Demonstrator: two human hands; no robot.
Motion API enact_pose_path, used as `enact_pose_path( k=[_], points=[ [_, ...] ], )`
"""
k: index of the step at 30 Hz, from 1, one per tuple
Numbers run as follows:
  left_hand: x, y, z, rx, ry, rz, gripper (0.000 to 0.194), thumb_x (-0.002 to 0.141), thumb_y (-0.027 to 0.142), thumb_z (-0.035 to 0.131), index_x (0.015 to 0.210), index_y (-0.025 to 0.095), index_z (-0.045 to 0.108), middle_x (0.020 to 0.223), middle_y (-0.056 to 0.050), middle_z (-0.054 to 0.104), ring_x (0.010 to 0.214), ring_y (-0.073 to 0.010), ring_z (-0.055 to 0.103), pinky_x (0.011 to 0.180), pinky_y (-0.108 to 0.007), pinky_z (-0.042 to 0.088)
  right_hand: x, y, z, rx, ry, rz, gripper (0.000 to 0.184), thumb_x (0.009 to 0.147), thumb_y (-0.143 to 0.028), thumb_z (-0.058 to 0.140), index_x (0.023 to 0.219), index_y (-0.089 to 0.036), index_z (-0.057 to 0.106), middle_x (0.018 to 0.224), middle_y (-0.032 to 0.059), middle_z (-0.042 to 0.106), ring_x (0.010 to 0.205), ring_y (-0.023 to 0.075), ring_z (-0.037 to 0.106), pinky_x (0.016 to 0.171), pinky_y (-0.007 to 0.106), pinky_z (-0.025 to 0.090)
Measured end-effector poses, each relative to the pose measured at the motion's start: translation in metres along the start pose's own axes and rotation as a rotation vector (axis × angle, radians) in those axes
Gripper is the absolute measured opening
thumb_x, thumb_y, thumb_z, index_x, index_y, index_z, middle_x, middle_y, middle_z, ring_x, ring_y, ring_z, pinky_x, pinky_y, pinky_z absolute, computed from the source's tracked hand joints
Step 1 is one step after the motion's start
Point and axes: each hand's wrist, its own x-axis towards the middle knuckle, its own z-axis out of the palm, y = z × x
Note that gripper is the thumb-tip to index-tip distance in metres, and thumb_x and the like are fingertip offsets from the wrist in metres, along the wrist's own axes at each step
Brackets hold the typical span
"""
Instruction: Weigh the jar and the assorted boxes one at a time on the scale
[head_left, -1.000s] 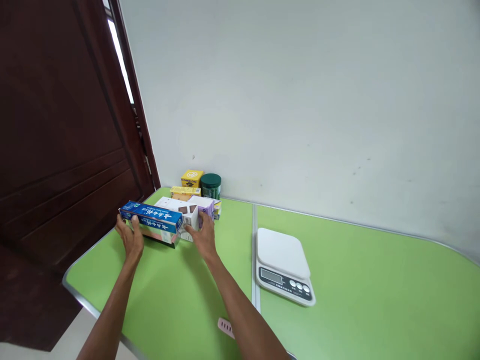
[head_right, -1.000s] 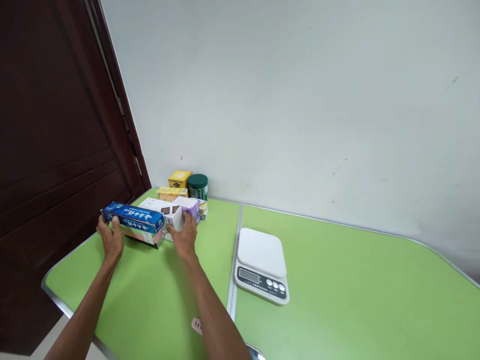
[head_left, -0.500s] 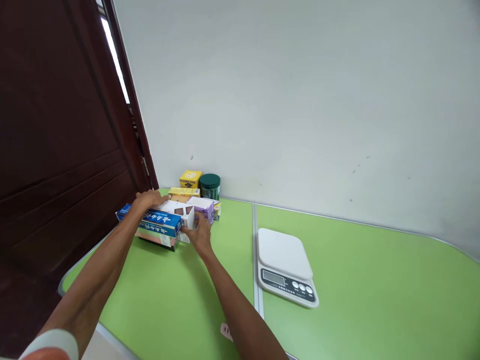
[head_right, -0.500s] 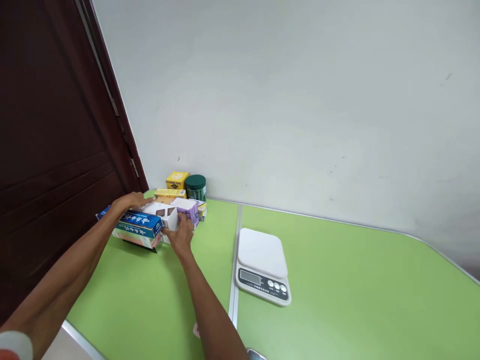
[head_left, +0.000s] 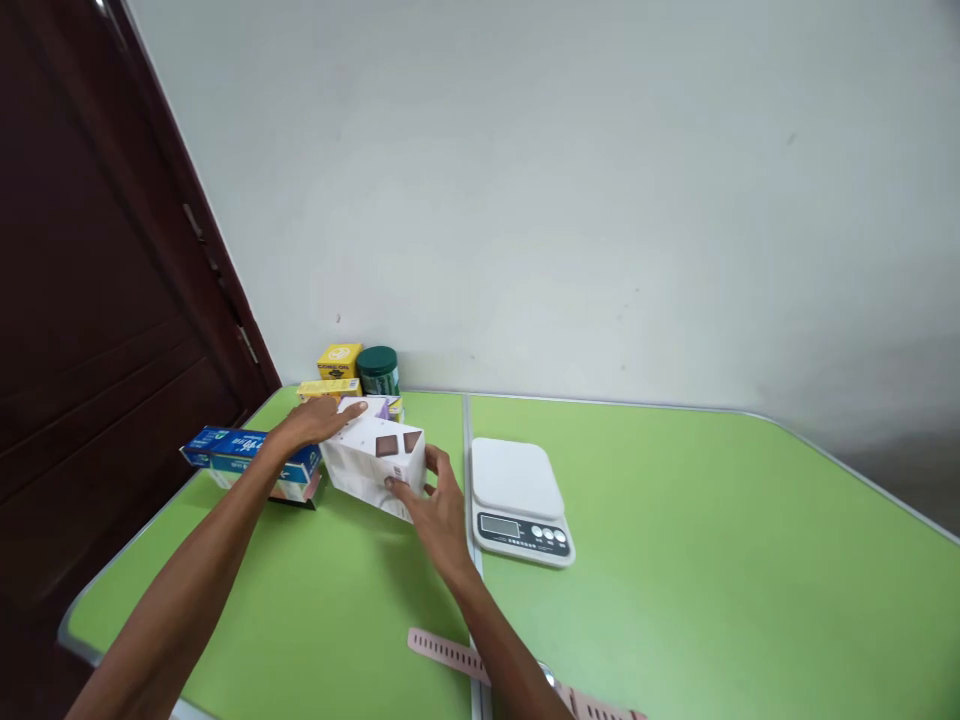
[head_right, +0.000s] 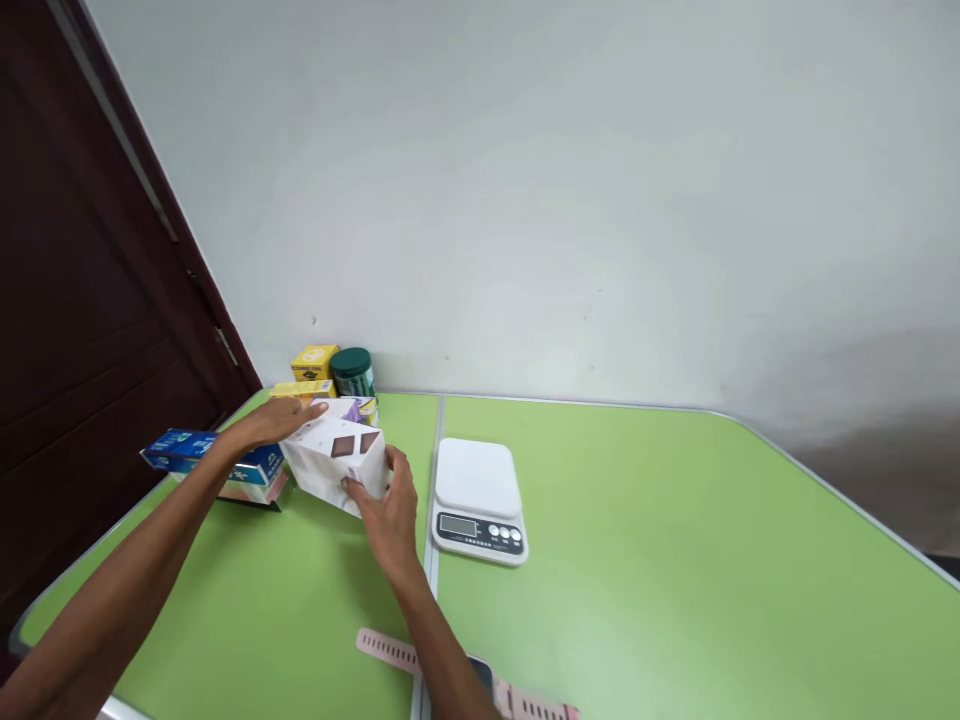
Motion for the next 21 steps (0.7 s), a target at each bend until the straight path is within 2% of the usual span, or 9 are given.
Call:
enact_pose_path(
  k=[3,6,8,11,14,16,19,21],
  points=[
    [-0.016,0.032,-0.010,0.080,-0.083,0.092,0.064,0.090,0.079,0.041,0.072,0.024,0.066,0.079,-0.011,0.075,0.086,-0.0323,0.070,0.077,-0.037,0.047,0.003,-0.022,-0.038,-0.021,-0.006,-0.047,0.067,0.074,-0.043,0.085,0.134,-0.026,0.060,0.136,0.0113,0.068,0.121,0.0331,0.066,0.101,0.055,0.056],
    [-0.029,0.074,-0.011,0.108,-0.073,0.159,0.068,0.093,0.081,0.031,0.073,0.023,0.061,0.078,-0.010,0.071,0.076,-0.0282,0.065,0.068,-0.035,0.041,0.015,-0.040,-0.082,-0.026,-0.026,-0.068,0.069,0.073,-0.047,0.087,0.135,-0.029,0.060,0.137,0.0104,0.068,0.120,0.0323,0.068,0.102,0.058,0.056],
    [-0.033,0.101,0.000,0.092,-0.062,0.177,0.067,0.095,0.080,0.028,0.075,0.023,0.058,0.080,-0.009,0.069,0.074,-0.0265,0.063,0.066,-0.034,0.037,0.023,-0.047,-0.113,-0.020,-0.039,-0.068,0.069,0.072,-0.048,0.088,0.132,-0.029,0.061,0.138,0.0098,0.068,0.123,0.0320,0.067,0.104,0.058,0.055],
    [-0.032,0.132,0.030,0.035,-0.052,0.206,0.063,0.097,0.075,0.030,0.077,0.022,0.055,0.082,-0.010,0.068,0.076,-0.0257,0.062,0.067,-0.034,0.036,0.033,-0.047,-0.155,-0.034,-0.045,-0.068,0.066,0.072,-0.048,0.088,0.130,-0.028,0.062,0.140,0.0108,0.066,0.131,0.0324,0.062,0.107,0.057,0.053],
    [-0.027,0.152,0.062,-0.018,-0.067,0.233,0.059,0.099,0.072,0.032,0.079,0.022,0.056,0.084,-0.011,0.069,0.078,-0.0259,0.063,0.068,-0.034,0.037,0.040,-0.041,-0.186,-0.050,-0.043,-0.085,0.062,0.072,-0.048,0.088,0.126,-0.028,0.065,0.141,0.0105,0.066,0.134,0.0328,0.059,0.104,0.054,0.055],
    [-0.024,0.161,0.076,-0.031,-0.058,0.244,0.057,0.100,0.069,0.034,0.082,0.021,0.059,0.084,-0.012,0.069,0.080,-0.0261,0.064,0.069,-0.034,0.038,0.043,-0.038,-0.199,-0.037,-0.048,-0.078,0.061,0.073,-0.049,0.087,0.126,-0.028,0.065,0.139,0.0103,0.067,0.132,0.0323,0.060,0.102,0.052,0.057],
    [-0.022,0.168,0.084,-0.046,-0.015,0.239,0.058,0.099,0.070,0.036,0.089,0.020,0.062,0.085,-0.012,0.070,0.081,-0.0267,0.065,0.070,-0.035,0.040,0.048,-0.036,-0.211,-0.016,-0.067,-0.038,0.062,0.073,-0.051,0.087,0.127,-0.028,0.065,0.138,0.0109,0.069,0.128,0.0321,0.063,0.101,0.052,0.056],
    [-0.025,0.168,0.084,-0.101,-0.031,0.237,0.061,0.098,0.072,0.036,0.096,0.019,0.065,0.090,-0.012,0.071,0.084,-0.0274,0.066,0.073,-0.036,0.043,0.050,-0.036,-0.217,-0.008,-0.091,-0.015,0.065,0.074,-0.052,0.086,0.131,-0.029,0.064,0.139,0.0105,0.068,0.128,0.0323,0.063,0.104,0.053,0.054]
  ],
)
